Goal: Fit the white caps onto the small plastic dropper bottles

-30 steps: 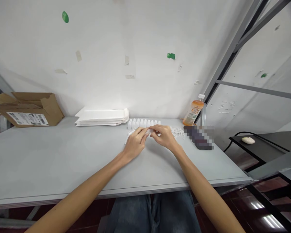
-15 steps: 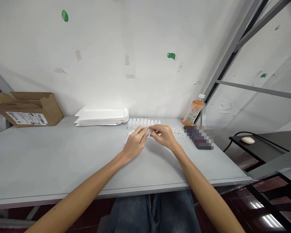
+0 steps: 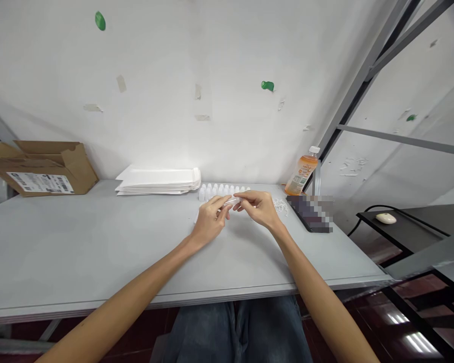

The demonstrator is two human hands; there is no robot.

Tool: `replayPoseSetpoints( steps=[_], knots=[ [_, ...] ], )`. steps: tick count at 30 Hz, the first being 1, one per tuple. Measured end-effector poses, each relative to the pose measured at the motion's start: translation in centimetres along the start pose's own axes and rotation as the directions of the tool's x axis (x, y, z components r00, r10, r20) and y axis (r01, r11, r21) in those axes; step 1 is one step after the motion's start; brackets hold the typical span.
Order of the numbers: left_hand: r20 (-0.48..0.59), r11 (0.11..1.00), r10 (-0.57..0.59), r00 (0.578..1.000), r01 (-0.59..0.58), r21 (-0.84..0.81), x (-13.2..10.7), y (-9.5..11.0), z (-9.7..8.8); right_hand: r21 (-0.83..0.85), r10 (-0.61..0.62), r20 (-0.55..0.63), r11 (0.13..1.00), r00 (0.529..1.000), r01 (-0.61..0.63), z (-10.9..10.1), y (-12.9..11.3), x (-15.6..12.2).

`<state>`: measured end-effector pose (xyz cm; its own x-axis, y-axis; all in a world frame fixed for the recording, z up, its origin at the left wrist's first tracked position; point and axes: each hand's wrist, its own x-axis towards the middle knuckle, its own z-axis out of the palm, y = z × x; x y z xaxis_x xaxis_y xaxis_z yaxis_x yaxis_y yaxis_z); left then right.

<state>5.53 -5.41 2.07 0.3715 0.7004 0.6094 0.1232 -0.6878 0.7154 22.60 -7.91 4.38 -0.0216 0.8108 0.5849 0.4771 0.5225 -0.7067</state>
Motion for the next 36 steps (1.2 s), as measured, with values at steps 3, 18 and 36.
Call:
replayPoseSetpoints(
  steps=[3,18,36],
  knots=[
    [-0.022,0.997,-0.06,0.998,0.059,-0.041,0.2,0.4,-0.1,0.114,0.115,0.031,0.986,0.993,-0.118,-0.1,-0.1,0.0],
    [0.227,0.865,-0.354,0.907,0.41,-0.289,0.7,1.1,-0.9,-0.028,0.029,0.135,0.999,0.99,-0.026,0.0,0.0,-0.2],
    [0.258,0.86,-0.356,0.898,0.423,-0.285,0.9,1.1,-1.1,-0.068,0.058,0.133,0.996,0.989,-0.049,0.1,-0.3,-0.1]
  ],
)
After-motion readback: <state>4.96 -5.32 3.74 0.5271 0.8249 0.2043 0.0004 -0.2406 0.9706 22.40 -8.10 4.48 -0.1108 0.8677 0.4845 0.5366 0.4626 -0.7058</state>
